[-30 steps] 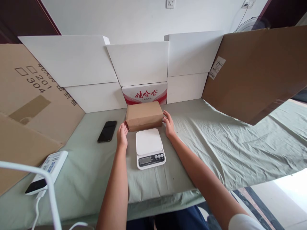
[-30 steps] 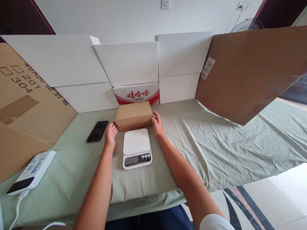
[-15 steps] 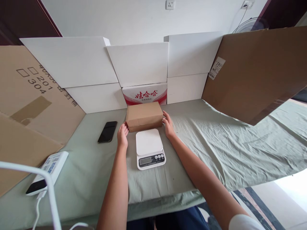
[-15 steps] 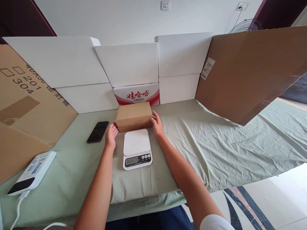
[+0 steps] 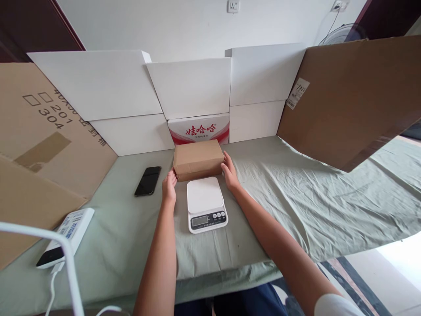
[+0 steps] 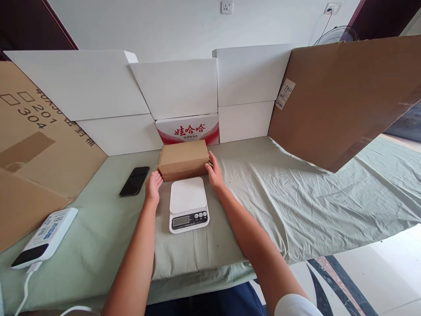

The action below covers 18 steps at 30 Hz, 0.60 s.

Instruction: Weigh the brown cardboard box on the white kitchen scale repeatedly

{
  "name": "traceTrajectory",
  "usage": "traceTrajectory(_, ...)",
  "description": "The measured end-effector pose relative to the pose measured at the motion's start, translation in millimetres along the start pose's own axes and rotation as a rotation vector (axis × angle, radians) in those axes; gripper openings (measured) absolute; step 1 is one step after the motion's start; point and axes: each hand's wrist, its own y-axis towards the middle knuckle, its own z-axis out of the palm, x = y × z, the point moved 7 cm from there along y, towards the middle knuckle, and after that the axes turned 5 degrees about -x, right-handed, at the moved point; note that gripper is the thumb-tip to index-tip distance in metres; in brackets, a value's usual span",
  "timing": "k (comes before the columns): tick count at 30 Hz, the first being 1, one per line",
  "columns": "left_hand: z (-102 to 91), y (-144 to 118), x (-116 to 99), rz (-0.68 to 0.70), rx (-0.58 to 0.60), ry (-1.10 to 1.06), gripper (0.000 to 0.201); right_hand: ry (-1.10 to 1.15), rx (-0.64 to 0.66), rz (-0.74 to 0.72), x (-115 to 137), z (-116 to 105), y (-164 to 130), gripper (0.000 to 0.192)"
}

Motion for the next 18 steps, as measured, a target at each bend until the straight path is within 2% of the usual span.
traceTrajectory(11,3.3,-2.9,-0.4,-0.001,0.014,-0.008,0.055,-0.057,0.083,0.017,6.9,18.3,-9.1,0.091)
traceTrajectory(18,5.5,-4.2,-0.5,0.006,0.028,-0.022,0.053,-0.07,0.091,0.015,9.5,19.7,-10.6,0.096)
